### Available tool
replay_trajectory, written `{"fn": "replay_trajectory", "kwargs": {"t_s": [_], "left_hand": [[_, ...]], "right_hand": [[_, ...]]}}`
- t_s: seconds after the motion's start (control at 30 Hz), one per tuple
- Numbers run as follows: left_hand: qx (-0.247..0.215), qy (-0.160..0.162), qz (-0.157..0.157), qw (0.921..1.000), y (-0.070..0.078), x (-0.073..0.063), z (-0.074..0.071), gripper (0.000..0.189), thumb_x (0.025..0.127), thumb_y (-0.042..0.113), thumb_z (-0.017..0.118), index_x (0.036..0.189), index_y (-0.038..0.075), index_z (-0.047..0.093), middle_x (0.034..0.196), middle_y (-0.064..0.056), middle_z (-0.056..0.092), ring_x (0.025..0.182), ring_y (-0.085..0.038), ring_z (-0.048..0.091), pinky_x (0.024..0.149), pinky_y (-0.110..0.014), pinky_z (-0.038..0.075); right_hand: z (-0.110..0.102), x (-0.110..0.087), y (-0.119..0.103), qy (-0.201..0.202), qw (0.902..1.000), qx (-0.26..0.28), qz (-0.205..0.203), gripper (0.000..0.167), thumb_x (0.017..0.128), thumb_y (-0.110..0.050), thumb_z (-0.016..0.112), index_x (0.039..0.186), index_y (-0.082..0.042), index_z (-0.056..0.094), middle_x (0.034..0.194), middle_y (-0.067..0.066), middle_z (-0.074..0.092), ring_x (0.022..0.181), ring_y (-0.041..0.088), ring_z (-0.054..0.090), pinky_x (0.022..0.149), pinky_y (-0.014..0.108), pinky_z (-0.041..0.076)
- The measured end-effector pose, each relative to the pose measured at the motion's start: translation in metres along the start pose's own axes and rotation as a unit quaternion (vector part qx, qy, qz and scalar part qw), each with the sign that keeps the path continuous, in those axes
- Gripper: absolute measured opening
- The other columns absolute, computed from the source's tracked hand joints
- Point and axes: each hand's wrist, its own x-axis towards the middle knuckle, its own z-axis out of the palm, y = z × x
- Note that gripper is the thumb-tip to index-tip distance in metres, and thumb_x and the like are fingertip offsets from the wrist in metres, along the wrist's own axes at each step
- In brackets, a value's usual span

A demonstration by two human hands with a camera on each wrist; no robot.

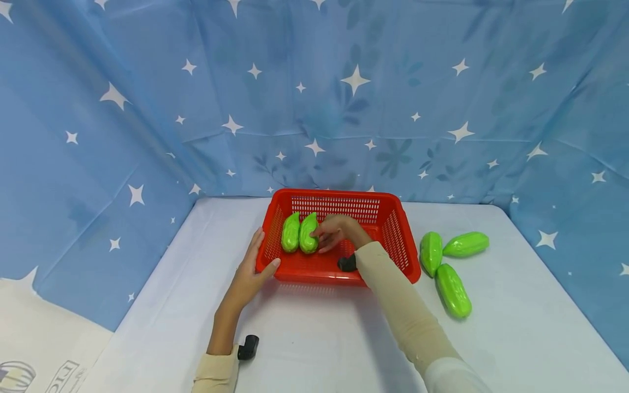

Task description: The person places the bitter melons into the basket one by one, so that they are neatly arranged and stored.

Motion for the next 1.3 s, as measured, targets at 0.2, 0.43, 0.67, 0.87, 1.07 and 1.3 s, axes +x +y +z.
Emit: {"fn": "replay_trajectory", "kwargs": {"t_s": [0.2, 0.43, 0.67, 0.87, 1.07, 1.3], "left_hand": [[-0.005, 0.002, -0.002, 1.0, 0.0005, -0.0002, 0.0003, 0.082, 0.093, 0.044, 0.062, 0.158, 0.027, 0.015, 0.164, 0.014, 0.009, 0.152, -0.022, 0.016, 0.114, -0.056, 0.031], [-0.003, 0.001, -0.004, 1.0, 0.0003, -0.0003, 0.0006, 0.082, 0.092, 0.045, 0.062, 0.157, 0.028, 0.016, 0.164, 0.014, 0.01, 0.152, -0.022, 0.015, 0.113, -0.056, 0.033], [0.003, 0.002, -0.002, 1.0, -0.0005, -0.0001, 0.0007, 0.082, 0.092, 0.046, 0.062, 0.157, 0.028, 0.015, 0.164, 0.014, 0.009, 0.152, -0.022, 0.015, 0.114, -0.056, 0.032], [0.004, 0.003, 0.0, 1.0, -0.0011, -0.0001, 0.0004, 0.082, 0.093, 0.045, 0.062, 0.157, 0.028, 0.015, 0.164, 0.015, 0.009, 0.152, -0.022, 0.015, 0.114, -0.056, 0.032], [0.002, 0.004, 0.0, 1.0, -0.001, -0.0001, 0.0002, 0.082, 0.093, 0.044, 0.062, 0.157, 0.027, 0.016, 0.164, 0.014, 0.01, 0.152, -0.023, 0.016, 0.113, -0.055, 0.033], [0.005, 0.006, 0.003, 1.0, -0.0011, 0.0005, 0.0006, 0.082, 0.092, 0.044, 0.062, 0.157, 0.026, 0.016, 0.164, 0.013, 0.01, 0.152, -0.022, 0.017, 0.112, -0.053, 0.035]], "right_hand": [[0.0006, -0.0015, 0.0005, 0.006, 1.0, 0.0, 0.0, 0.016, 0.096, -0.012, 0.061, 0.097, -0.005, 0.046, 0.097, 0.009, 0.041, 0.094, 0.025, 0.053, 0.101, 0.046, 0.05], [0.0006, -0.0023, 0.0028, 0.02, 0.9996, -0.017, -0.009, 0.017, 0.095, -0.016, 0.063, 0.097, -0.005, 0.049, 0.104, 0.012, 0.047, 0.1, 0.029, 0.057, 0.092, 0.042, 0.056], [-0.0001, 0.0008, 0.0028, 0.031, 0.9992, -0.026, -0.008, 0.016, 0.094, -0.016, 0.064, 0.091, -0.007, 0.05, 0.1, 0.011, 0.048, 0.095, 0.027, 0.059, 0.085, 0.041, 0.059], [0.0021, -0.0031, 0.0013, 0.028, 0.9995, -0.017, -0.001, 0.019, 0.095, -0.016, 0.063, 0.086, -0.008, 0.048, 0.102, 0.012, 0.045, 0.099, 0.029, 0.058, 0.096, 0.045, 0.054], [0.0033, -0.0028, 0.0012, 0.026, 0.9995, -0.017, -0.001, 0.019, 0.095, -0.017, 0.063, 0.09, -0.007, 0.049, 0.109, 0.013, 0.046, 0.105, 0.031, 0.058, 0.098, 0.047, 0.053], [0.0034, -0.0006, 0.0011, 0.034, 0.9993, -0.013, 0.009, 0.022, 0.094, -0.018, 0.065, 0.095, -0.006, 0.047, 0.109, 0.014, 0.048, 0.104, 0.031, 0.059, 0.096, 0.046, 0.054]]}}
